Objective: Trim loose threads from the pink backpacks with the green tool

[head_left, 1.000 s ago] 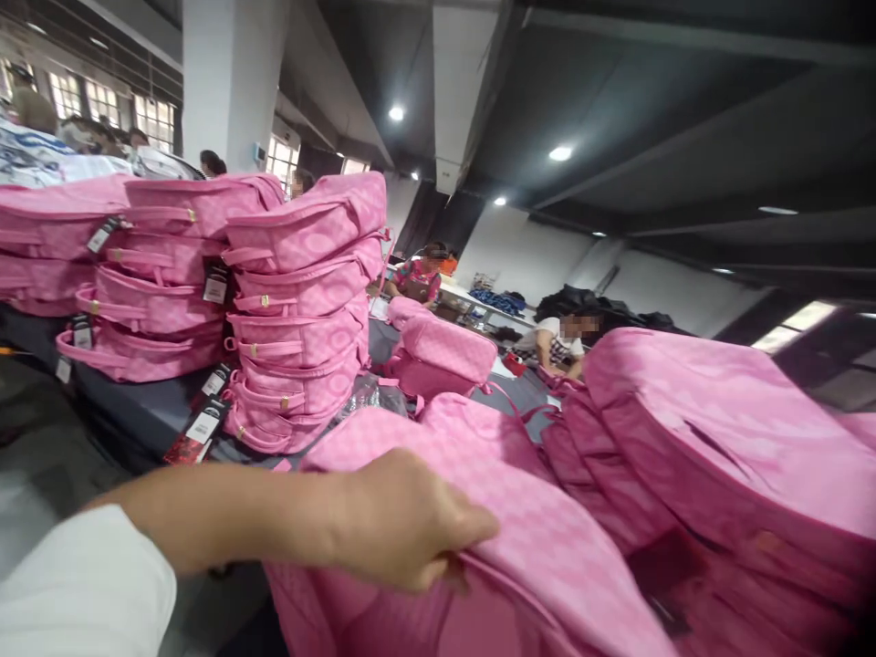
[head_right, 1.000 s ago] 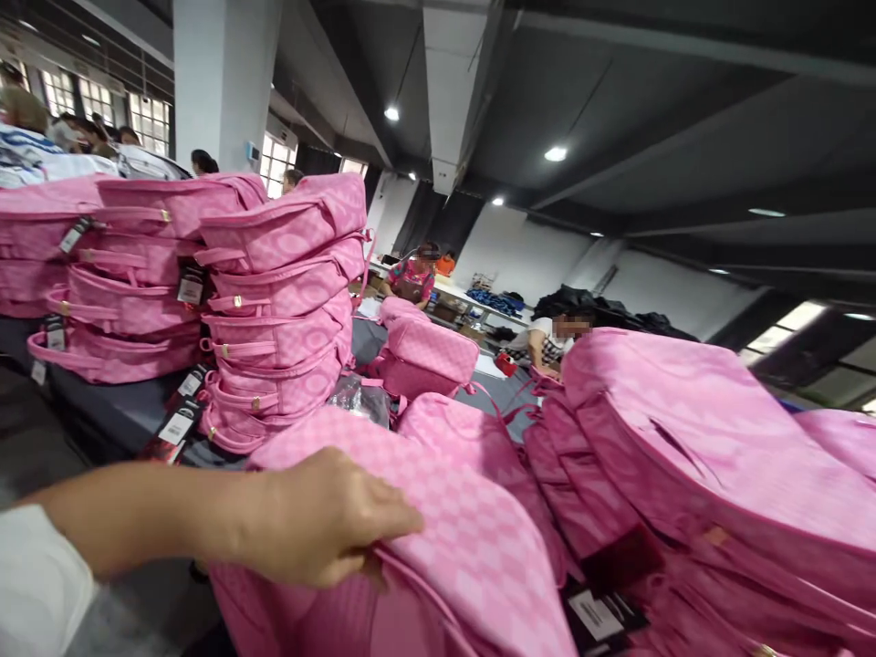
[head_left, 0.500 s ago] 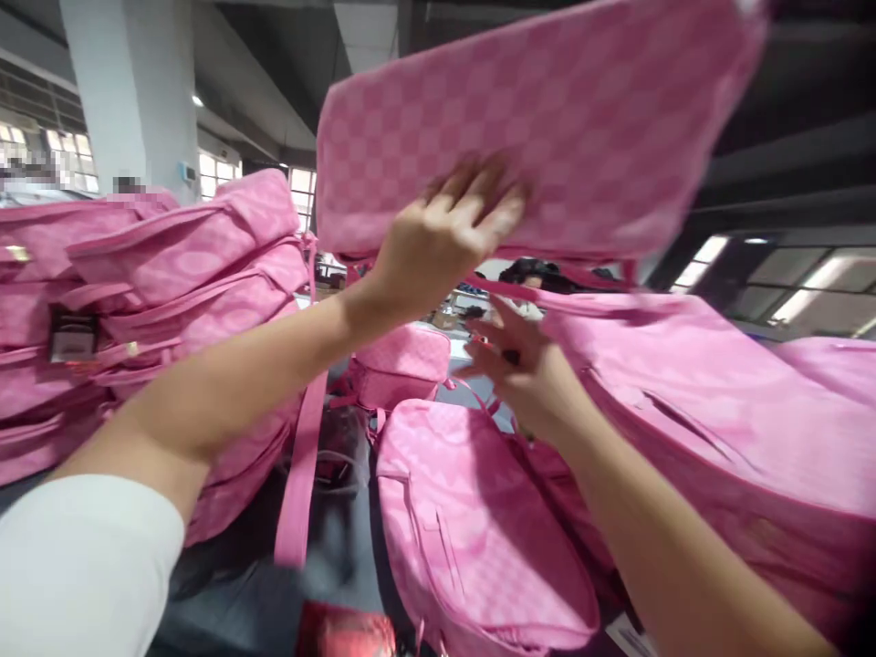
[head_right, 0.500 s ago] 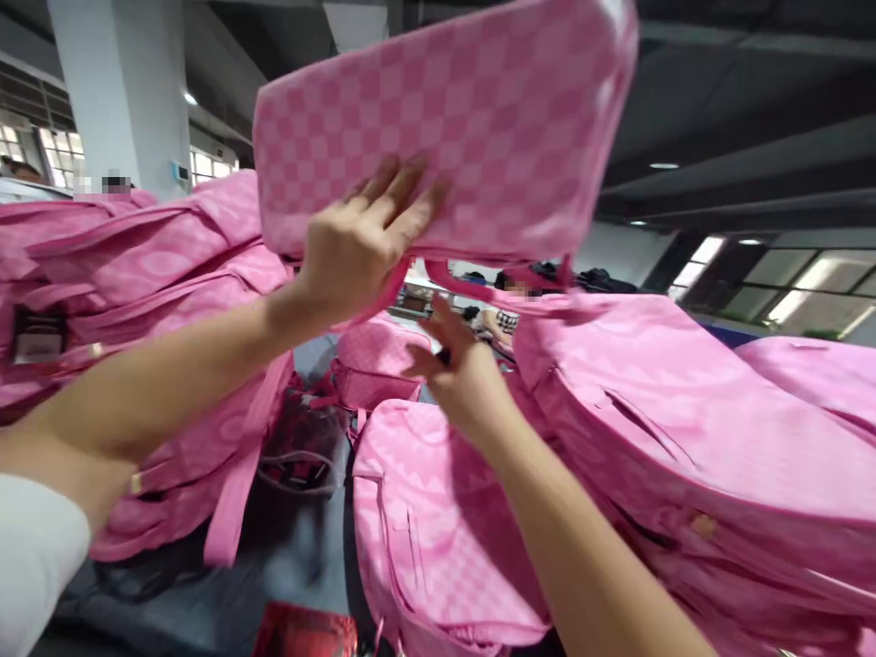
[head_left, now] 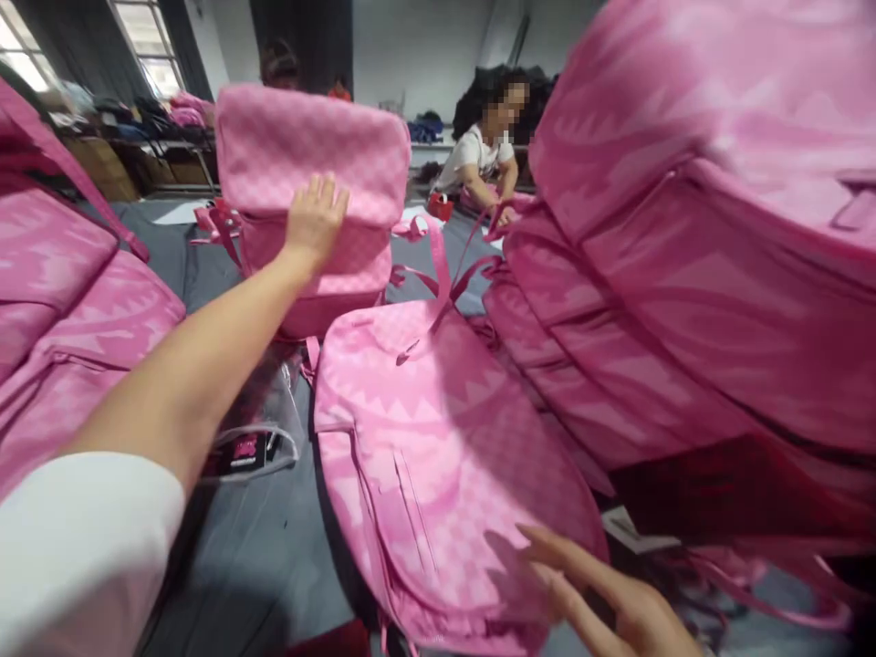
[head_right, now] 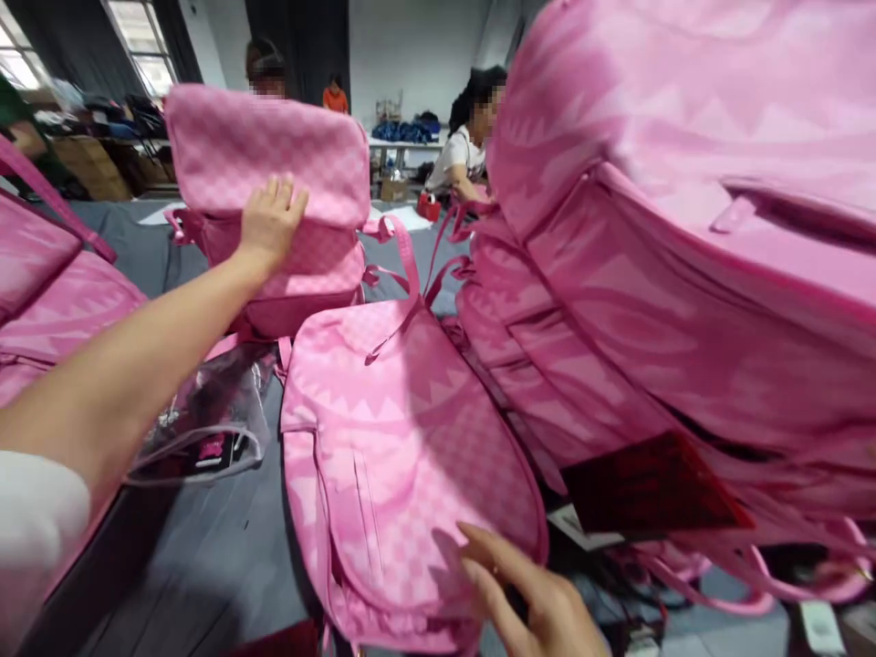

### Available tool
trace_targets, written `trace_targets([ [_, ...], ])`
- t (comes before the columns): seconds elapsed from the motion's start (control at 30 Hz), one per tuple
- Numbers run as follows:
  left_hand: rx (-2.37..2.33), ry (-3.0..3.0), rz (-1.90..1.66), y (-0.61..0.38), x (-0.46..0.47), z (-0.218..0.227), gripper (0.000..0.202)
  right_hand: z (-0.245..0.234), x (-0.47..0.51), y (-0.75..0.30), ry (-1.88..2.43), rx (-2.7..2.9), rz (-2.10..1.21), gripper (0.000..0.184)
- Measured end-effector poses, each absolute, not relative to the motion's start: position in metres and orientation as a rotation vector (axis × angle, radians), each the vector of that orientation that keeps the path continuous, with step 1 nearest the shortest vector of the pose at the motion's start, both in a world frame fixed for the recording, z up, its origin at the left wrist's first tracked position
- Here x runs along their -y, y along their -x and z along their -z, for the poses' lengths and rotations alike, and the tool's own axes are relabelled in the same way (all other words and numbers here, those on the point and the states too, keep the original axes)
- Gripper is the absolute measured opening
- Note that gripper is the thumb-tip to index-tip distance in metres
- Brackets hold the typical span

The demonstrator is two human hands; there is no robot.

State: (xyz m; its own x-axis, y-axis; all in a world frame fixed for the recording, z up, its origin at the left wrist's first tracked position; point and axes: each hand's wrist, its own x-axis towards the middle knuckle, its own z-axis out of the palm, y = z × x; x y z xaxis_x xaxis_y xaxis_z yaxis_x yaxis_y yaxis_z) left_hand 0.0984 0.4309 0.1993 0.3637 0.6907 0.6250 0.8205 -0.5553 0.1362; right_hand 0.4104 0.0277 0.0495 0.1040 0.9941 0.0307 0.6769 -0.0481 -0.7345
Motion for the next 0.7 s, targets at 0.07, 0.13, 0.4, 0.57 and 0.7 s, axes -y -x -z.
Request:
trace_targets([
  [0.07,1.279,2.508,0.959,-0.097,-0.397,-0.179,0.053,-0.058,-0.02,-0.411,1.89,1.545,-0.469,0.042],
  [0.13,1.295,2.627,0.96,-0.095,-0.338,-0.147,0.054,-0.057,-0.012,-0.418,2.017,1.412,-0.195,0.047],
  [0.4,1.244,3.312,0.569,-0.126,-0.069,-0.024,0.066,-0.008,0.014,-0.427,1.871,0.677,-1.011,0.037],
  [0.57,1.897,3.115,0.637,-0.156,-0.03,-0.005,0.066,-0.015,0.02,-0.375,1.651,0.763,-1.149,0.04],
  [0.7,1.797,3.193,0.858,-0.137,-0.016,0.0,0.061,-0.036,0.033,-0.364,1.553,0.925,-1.149,0.041],
])
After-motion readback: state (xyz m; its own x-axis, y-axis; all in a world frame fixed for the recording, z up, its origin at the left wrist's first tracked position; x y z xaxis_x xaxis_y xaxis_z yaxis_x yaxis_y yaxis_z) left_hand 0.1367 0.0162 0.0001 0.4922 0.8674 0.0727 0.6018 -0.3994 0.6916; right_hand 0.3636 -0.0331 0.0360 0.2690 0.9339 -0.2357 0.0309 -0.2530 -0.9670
